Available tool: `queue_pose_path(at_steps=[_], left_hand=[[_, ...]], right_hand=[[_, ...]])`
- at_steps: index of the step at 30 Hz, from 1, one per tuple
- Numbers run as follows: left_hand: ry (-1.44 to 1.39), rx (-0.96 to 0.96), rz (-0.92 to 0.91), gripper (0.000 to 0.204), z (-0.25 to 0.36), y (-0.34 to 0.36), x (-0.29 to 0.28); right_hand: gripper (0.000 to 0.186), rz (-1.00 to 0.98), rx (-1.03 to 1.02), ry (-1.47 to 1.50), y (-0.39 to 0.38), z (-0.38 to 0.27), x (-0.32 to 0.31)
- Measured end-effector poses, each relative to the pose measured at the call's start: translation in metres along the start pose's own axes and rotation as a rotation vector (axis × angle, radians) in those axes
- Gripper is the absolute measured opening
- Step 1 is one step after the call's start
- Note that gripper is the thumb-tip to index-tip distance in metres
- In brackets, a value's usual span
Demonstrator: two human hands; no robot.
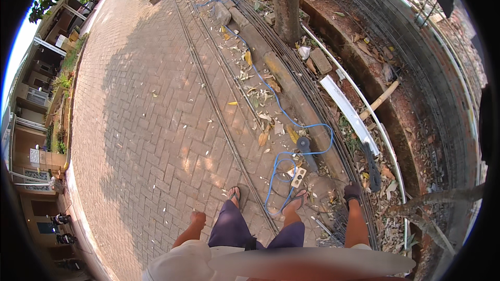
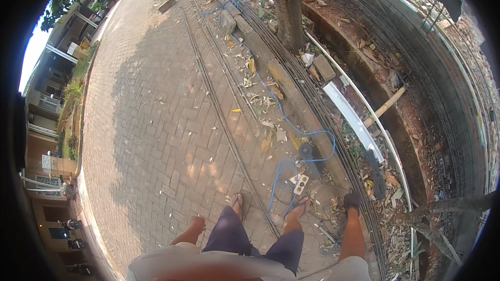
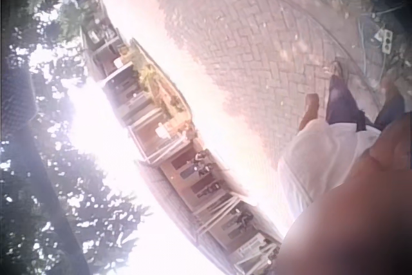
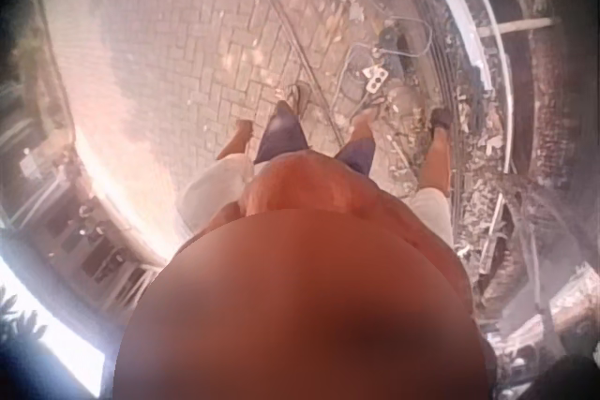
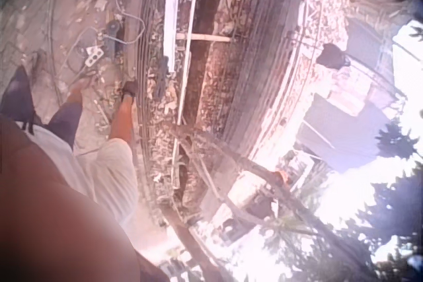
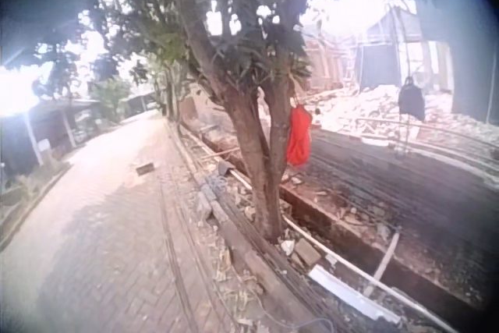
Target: The person uses an angle grinder to cut several metal pipes on a paved outdoor area. After cutting, they inspect the ends of the pipes and handle them with gloved hands.
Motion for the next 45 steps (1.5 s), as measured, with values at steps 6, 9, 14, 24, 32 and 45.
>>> queue_pose_path(at_steps=[6,9,14,24,32,45], left_hand=[[-0.824,-0.358,0.274,0.033,-0.04,-0.012,0.069],[-1.082,-0.165,0.179,0.024,-0.032,0.01,0.018],[-1.499,0.32,0.737,0.044,-0.07,-0.047,-0.123],[-0.941,0.461,0.547,0.034,-0.11,-0.039,-0.052],[-1.746,0.204,0.463,0.038,-0.069,-0.101,0.038],[-2.238,0.315,0.522,0.019,-0.076,-0.127,-0.039]], right_hand=[[0.044,-0.326,0.209,-0.29,-0.269,0.146,0.018],[0.046,-0.466,0.713,0.073,-0.442,0.19,0.047],[0.041,-0.451,0.502,0.151,-0.577,0.141,0.1],[0.032,-0.456,0.583,0.079,-0.707,0.171,0.171],[0.014,-0.37,0.313,0.155,-0.694,0.208,0.261],[0.017,-0.379,0.246,0.069,-0.625,0.029,0.24]])
Point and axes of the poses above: each hand's wrist, its own y-axis towards the middle knuckle, its own x-axis out of the palm, z = x × y, the point moved 7 cm from there along y, towards the middle knuckle, and after that the axes turned 5 degrees about x, right-handed, at the moved point
